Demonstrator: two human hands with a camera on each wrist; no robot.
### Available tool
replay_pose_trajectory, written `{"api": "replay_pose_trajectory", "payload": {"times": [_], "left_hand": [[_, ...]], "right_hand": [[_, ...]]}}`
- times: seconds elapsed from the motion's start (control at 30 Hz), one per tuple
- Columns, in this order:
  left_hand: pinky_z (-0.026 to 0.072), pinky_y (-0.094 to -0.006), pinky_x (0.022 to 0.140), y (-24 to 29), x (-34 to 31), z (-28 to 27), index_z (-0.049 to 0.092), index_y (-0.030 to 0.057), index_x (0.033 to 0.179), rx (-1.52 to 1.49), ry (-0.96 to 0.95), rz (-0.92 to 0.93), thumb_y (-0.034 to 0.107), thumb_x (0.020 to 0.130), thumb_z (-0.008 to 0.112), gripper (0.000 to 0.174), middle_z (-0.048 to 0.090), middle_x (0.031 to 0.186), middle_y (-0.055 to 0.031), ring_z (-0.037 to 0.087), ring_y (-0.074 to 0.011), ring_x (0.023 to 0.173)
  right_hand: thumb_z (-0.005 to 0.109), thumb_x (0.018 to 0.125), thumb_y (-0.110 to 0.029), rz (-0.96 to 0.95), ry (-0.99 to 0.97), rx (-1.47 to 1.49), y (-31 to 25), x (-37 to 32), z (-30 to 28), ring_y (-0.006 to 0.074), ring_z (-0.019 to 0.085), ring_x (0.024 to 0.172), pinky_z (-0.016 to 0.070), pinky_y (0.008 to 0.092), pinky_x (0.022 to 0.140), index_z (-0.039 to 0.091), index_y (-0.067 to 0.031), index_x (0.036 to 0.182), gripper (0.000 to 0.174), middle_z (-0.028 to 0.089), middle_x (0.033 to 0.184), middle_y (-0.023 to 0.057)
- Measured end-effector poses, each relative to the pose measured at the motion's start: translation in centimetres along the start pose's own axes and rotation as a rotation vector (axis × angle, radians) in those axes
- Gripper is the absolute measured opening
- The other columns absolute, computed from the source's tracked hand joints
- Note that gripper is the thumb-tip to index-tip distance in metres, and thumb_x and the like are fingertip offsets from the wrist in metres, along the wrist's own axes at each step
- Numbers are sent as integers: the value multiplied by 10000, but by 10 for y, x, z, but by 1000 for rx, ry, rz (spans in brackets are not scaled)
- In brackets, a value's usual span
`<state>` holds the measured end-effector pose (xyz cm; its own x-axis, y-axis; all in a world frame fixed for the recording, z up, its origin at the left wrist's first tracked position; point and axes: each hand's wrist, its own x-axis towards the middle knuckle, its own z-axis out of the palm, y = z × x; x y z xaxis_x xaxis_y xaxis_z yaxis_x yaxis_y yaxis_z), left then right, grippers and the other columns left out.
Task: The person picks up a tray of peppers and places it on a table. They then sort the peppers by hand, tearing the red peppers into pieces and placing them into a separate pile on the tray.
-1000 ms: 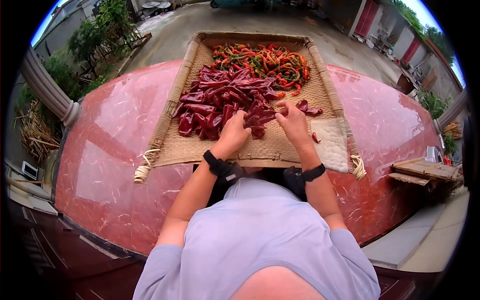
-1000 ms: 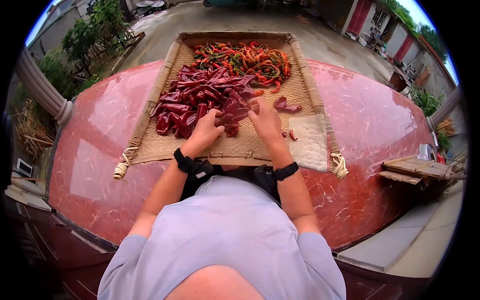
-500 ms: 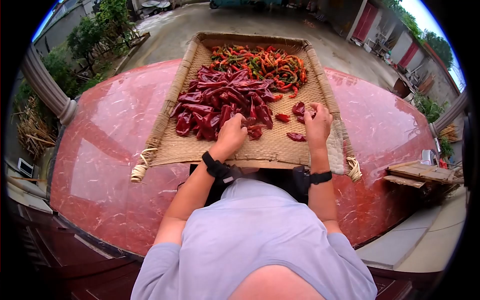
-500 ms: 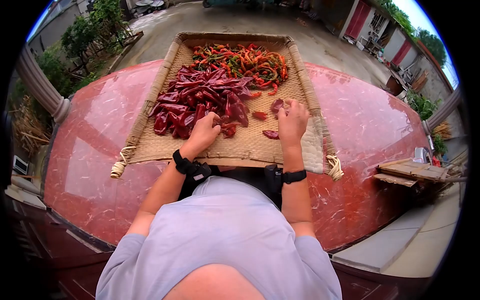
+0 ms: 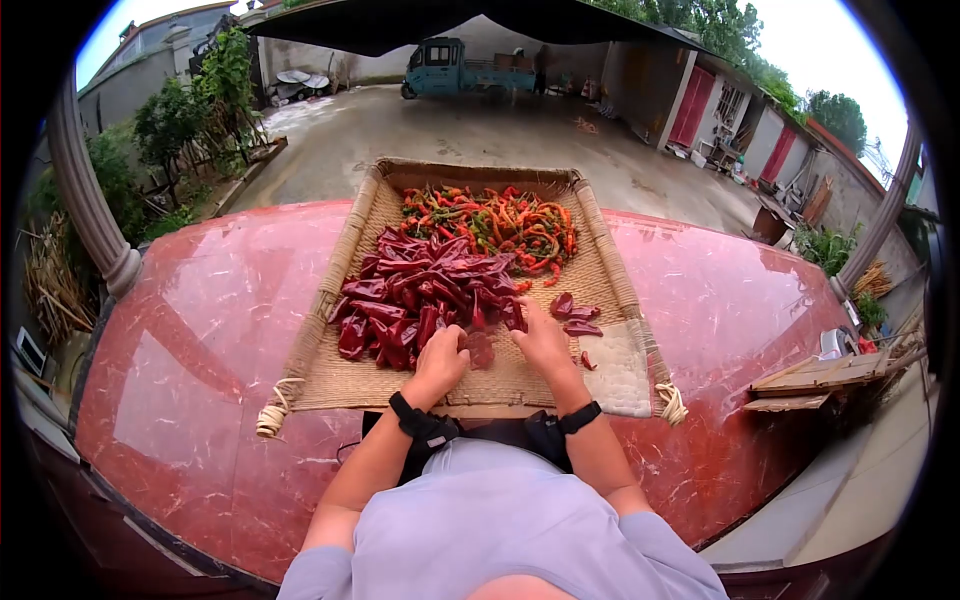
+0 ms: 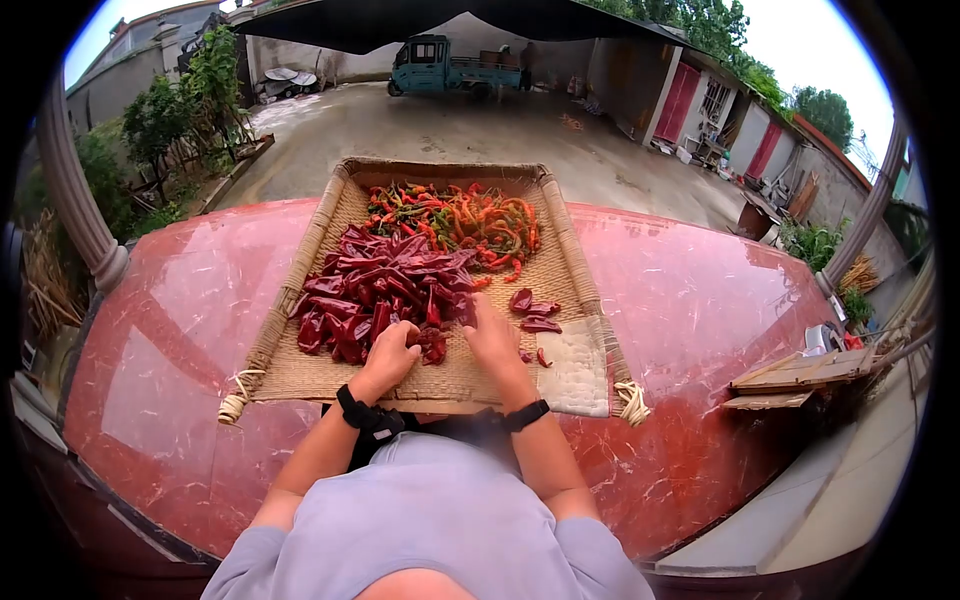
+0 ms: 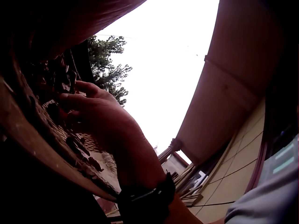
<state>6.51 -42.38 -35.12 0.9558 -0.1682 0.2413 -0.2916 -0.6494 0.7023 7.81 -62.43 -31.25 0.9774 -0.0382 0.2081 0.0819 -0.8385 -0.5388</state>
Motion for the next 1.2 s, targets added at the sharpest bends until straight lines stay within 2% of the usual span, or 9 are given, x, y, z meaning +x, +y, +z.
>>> {"api": "replay_pose_trajectory", "payload": {"times": [0.07,0.2,0.23,0.37,0.67,0.87,0.97,1.1,1.2], "left_hand": [[472,-435,880,5,-3,-3,575,6,1148,51,-48,-3,105,810,654,362,562,1068,-224,564,-396,1020],[465,-447,876,7,-5,-2,575,55,1166,133,-128,-6,145,818,675,373,502,1101,-215,546,-412,1011],[466,-452,869,9,-5,-3,561,53,1140,127,-130,1,142,815,677,356,487,1115,-210,547,-412,1011],[471,-455,860,10,-6,-5,533,42,1097,90,-104,36,114,809,666,325,477,1142,-202,548,-410,1018],[472,-449,843,1,-4,-1,562,18,1010,82,-31,77,98,779,696,279,545,1042,-190,557,-395,984],[470,-459,826,2,-2,-2,559,9,953,34,19,26,73,767,700,242,547,998,-218,558,-406,942],[468,-467,827,10,-3,-4,541,1,955,1,62,-18,57,770,690,244,544,1004,-224,556,-414,940],[464,-465,839,9,-3,-5,523,-16,986,-30,59,-43,62,770,696,287,549,1002,-227,553,-415,962],[472,-451,822,5,-2,0,531,-19,976,-13,112,0,48,775,691,266,563,978,-218,569,-395,938]], "right_hand": [[717,803,-178,119,99,-56,1,-2,-18,362,620,1072,487,479,850,459,-143,1337,594,660,1133,164],[694,814,-146,89,387,-117,10,-5,-24,341,615,1046,493,441,842,478,-121,1300,533,635,1131,145],[700,812,-184,-3,348,-46,11,-9,-20,331,624,999,493,419,843,537,-89,1222,451,644,1063,142],[670,843,-279,-216,-237,51,-6,-29,0,312,610,1008,480,425,834,574,-87,1096,332,628,1007,135],[677,821,-207,-418,-228,65,-7,-27,24,340,597,954,470,450,810,589,-75,995,235,608,952,146],[638,799,-98,-297,-290,283,-6,-30,1,360,610,873,479,459,765,613,-34,868,97,621,874,174],[642,784,-83,-223,-177,213,2,-27,-15,341,612,876,486,450,766,623,-48,871,96,620,869,154],[667,772,-97,-191,302,-225,15,-14,-30,304,603,919,500,432,782,640,-70,953,185,615,941,123],[673,769,-106,-213,284,-142,13,-12,-20,318,597,941,498,442,799,618,-79,1038,275,596,1028,135]]}}
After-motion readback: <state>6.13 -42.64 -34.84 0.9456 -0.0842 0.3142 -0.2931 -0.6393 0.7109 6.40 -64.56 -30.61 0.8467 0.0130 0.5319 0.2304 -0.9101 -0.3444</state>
